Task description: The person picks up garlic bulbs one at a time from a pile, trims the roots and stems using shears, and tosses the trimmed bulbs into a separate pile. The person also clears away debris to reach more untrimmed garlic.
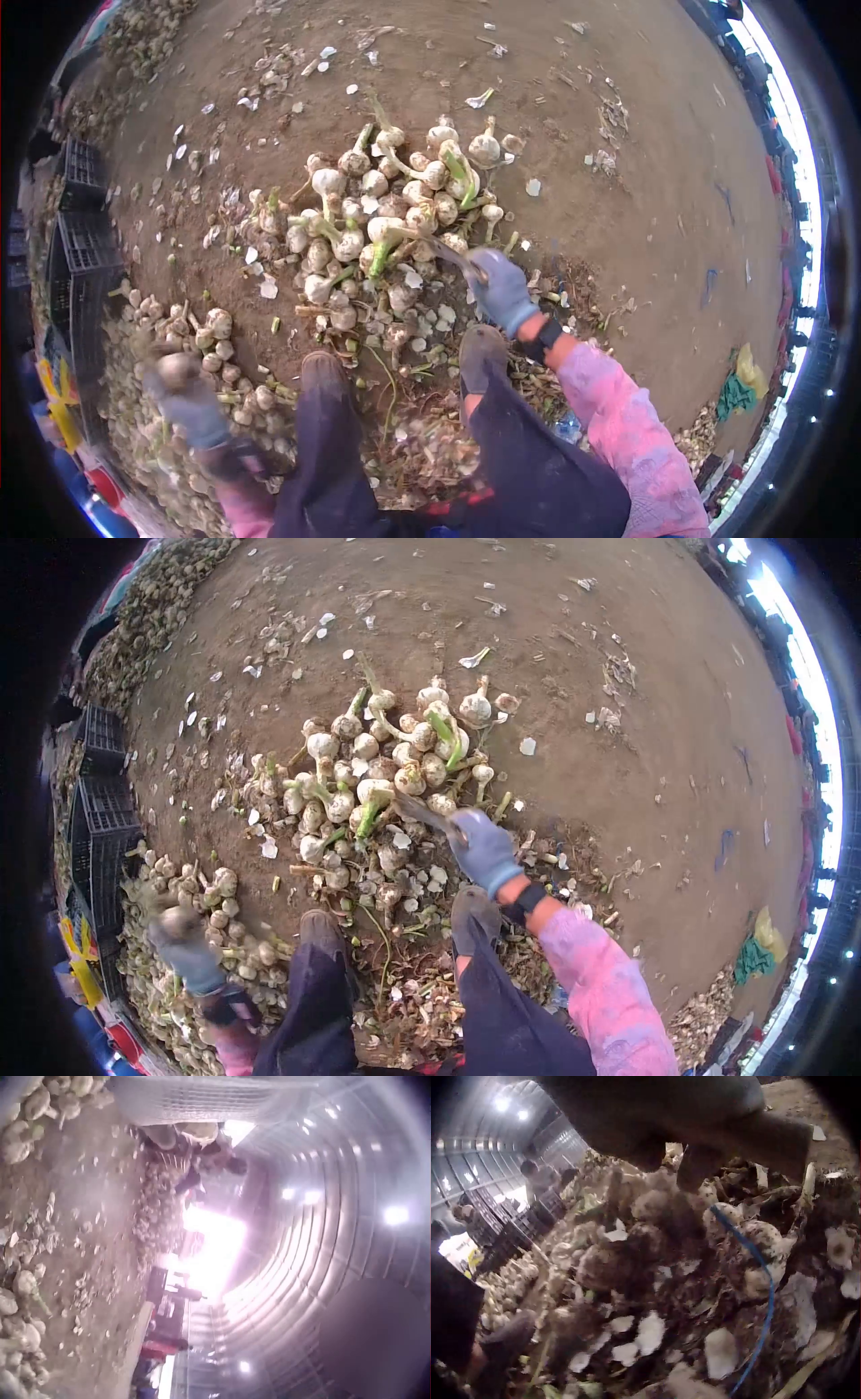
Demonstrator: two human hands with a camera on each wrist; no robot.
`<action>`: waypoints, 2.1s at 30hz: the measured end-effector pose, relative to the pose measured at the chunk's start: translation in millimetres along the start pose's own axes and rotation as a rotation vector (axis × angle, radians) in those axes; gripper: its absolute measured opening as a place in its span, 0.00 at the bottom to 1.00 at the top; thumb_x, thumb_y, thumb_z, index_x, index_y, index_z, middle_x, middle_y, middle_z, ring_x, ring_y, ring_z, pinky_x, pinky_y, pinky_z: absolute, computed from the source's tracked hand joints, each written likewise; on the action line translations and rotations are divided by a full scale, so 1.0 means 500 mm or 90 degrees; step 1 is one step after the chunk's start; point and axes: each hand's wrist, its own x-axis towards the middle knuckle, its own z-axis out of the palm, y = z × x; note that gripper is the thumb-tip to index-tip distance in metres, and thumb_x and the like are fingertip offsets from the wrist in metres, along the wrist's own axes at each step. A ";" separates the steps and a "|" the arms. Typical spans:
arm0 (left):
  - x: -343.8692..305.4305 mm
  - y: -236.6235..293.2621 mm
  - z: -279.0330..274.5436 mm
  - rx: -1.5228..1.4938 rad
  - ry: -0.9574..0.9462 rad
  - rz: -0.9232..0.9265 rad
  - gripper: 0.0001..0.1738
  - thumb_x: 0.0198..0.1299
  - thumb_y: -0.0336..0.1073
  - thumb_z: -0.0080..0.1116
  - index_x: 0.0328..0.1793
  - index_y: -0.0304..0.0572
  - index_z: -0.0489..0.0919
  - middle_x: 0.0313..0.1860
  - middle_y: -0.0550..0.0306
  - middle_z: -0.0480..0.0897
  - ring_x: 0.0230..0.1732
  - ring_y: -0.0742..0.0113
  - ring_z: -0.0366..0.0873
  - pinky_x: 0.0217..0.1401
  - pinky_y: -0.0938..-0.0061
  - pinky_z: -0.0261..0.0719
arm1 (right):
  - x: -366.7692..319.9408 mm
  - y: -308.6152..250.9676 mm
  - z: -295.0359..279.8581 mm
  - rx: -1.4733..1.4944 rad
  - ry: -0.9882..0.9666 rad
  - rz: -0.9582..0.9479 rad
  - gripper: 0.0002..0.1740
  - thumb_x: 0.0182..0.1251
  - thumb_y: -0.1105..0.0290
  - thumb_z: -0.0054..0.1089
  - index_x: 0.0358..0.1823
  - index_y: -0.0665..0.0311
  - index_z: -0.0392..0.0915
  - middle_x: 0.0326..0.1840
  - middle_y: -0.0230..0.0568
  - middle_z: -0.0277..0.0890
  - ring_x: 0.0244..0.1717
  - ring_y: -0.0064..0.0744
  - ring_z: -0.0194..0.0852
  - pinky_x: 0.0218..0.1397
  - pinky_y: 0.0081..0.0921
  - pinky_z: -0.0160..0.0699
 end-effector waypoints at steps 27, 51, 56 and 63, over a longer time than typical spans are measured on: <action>-0.129 -0.119 0.296 -0.248 -0.687 -0.518 0.39 0.78 0.54 0.42 0.78 0.26 0.52 0.70 0.30 0.71 0.69 0.48 0.75 0.73 0.60 0.76 | -0.030 -0.261 -0.079 -0.090 -0.089 -0.328 0.16 0.55 0.61 0.67 0.46 0.51 0.79 0.27 0.31 0.74 0.30 0.38 0.78 0.33 0.38 0.72; -0.162 -0.055 0.346 -0.014 -0.572 -0.034 0.49 0.55 0.36 0.68 0.83 0.43 0.58 0.80 0.32 0.57 0.80 0.44 0.56 0.77 0.57 0.61 | -0.056 -0.292 -0.028 0.863 -0.239 0.309 0.15 0.77 0.63 0.59 0.56 0.64 0.79 0.45 0.29 0.81 0.49 0.21 0.79 0.53 0.23 0.81; -0.168 -0.081 0.340 -0.118 -0.429 -0.526 0.27 0.68 0.29 0.60 0.72 0.35 0.69 0.60 0.50 0.79 0.56 0.69 0.81 0.56 0.77 0.81 | -0.034 -0.270 -0.041 0.291 -0.129 -0.091 0.12 0.65 0.69 0.69 0.48 0.60 0.81 0.39 0.40 0.80 0.41 0.36 0.83 0.45 0.30 0.81; -0.073 0.004 0.230 0.162 -0.563 0.086 0.10 0.68 0.34 0.60 0.50 0.37 0.82 0.43 0.52 0.86 0.38 0.66 0.86 0.40 0.71 0.88 | -0.005 -0.059 -0.009 -0.192 -0.440 0.036 0.07 0.68 0.63 0.59 0.45 0.50 0.81 0.44 0.43 0.84 0.42 0.46 0.85 0.46 0.43 0.83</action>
